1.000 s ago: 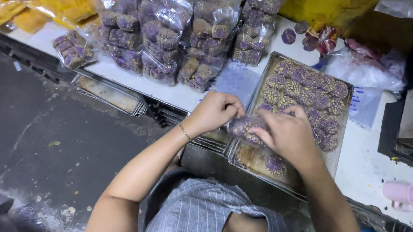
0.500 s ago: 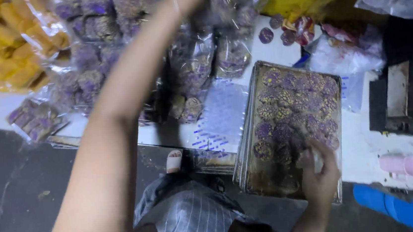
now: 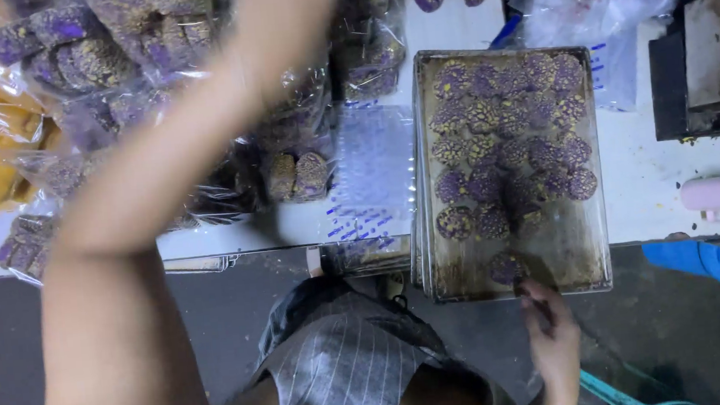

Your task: Packing purple cookies from a tray into individual plastic bags

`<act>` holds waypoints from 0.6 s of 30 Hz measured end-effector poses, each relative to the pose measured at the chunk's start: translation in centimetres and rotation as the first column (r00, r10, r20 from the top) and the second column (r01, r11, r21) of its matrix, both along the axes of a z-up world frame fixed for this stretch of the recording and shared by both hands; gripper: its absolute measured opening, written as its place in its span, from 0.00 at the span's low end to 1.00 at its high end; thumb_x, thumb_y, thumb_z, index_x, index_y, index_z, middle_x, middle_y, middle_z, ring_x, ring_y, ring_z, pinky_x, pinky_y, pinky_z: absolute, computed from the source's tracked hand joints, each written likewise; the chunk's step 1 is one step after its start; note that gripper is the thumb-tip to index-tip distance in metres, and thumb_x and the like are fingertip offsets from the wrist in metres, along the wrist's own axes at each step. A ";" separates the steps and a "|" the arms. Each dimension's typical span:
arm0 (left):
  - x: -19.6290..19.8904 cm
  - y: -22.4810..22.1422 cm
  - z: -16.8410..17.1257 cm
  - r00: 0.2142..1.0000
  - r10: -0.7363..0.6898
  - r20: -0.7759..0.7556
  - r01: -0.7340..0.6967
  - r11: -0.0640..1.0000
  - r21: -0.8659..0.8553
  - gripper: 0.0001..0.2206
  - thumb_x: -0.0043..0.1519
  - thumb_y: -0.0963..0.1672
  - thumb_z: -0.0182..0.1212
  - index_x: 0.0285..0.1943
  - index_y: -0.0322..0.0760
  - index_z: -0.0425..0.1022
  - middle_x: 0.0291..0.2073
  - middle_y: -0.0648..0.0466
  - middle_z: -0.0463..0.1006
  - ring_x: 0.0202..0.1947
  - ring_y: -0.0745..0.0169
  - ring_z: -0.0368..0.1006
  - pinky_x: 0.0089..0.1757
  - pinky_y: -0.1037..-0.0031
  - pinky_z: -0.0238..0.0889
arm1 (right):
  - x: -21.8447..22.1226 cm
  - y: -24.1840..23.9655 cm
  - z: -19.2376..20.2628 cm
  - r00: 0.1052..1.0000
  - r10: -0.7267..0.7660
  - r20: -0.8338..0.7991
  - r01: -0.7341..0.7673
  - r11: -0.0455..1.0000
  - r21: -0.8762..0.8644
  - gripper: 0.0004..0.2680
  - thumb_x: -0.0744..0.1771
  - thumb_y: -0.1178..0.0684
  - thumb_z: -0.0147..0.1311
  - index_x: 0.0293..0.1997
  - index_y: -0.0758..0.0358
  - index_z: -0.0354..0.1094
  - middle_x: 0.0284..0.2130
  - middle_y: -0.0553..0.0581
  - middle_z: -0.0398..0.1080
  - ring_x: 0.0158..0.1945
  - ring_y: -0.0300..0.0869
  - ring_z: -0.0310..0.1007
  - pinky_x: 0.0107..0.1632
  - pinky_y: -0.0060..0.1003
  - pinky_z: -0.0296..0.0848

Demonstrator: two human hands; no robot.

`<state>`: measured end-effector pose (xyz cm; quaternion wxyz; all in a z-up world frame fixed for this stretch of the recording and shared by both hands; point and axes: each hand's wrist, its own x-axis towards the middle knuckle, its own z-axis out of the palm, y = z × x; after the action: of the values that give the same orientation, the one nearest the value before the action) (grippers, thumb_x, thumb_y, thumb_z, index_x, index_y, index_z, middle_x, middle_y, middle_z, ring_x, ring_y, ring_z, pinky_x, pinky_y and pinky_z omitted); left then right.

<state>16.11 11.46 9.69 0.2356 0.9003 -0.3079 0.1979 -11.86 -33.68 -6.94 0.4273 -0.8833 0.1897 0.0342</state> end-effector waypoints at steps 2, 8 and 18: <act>-7.1 -4.6 -7.7 0.999 -0.026 0.029 0.024 0.999 0.049 0.10 0.60 0.32 0.55 0.46 0.33 0.73 0.36 0.47 0.77 0.28 0.58 0.74 0.27 0.71 0.70 | 2.2 1.4 1.7 0.987 0.161 -0.022 -0.161 0.987 -0.014 0.13 0.68 0.54 0.55 0.61 0.58 0.71 0.52 0.54 0.76 0.50 0.41 0.75 0.54 0.36 0.73; -16.9 -11.5 -34.0 0.930 0.201 -0.308 -0.227 0.973 -0.052 0.10 0.62 0.39 0.61 0.49 0.43 0.83 0.47 0.57 0.85 0.56 0.61 0.77 0.63 0.64 0.57 | 9.5 6.7 4.4 0.684 0.708 0.178 -0.709 0.702 -0.071 0.10 0.68 0.54 0.56 0.55 0.57 0.75 0.49 0.58 0.77 0.59 0.57 0.74 0.61 0.52 0.70; -21.3 -12.4 -21.4 0.894 0.347 -0.284 -0.427 0.852 -0.304 0.17 0.63 0.50 0.63 0.54 0.36 0.74 0.42 0.43 0.83 0.51 0.45 0.78 0.66 0.47 0.42 | 14.6 15.6 -4.5 0.514 0.754 0.409 -0.735 0.633 -0.244 0.04 0.66 0.58 0.60 0.43 0.57 0.74 0.33 0.58 0.78 0.44 0.59 0.77 0.50 0.52 0.73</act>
<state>-5.16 -0.92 -11.71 0.3830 0.9018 -0.0501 0.1939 2.76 -18.08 -11.45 0.3861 -0.8662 -0.3171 -0.0074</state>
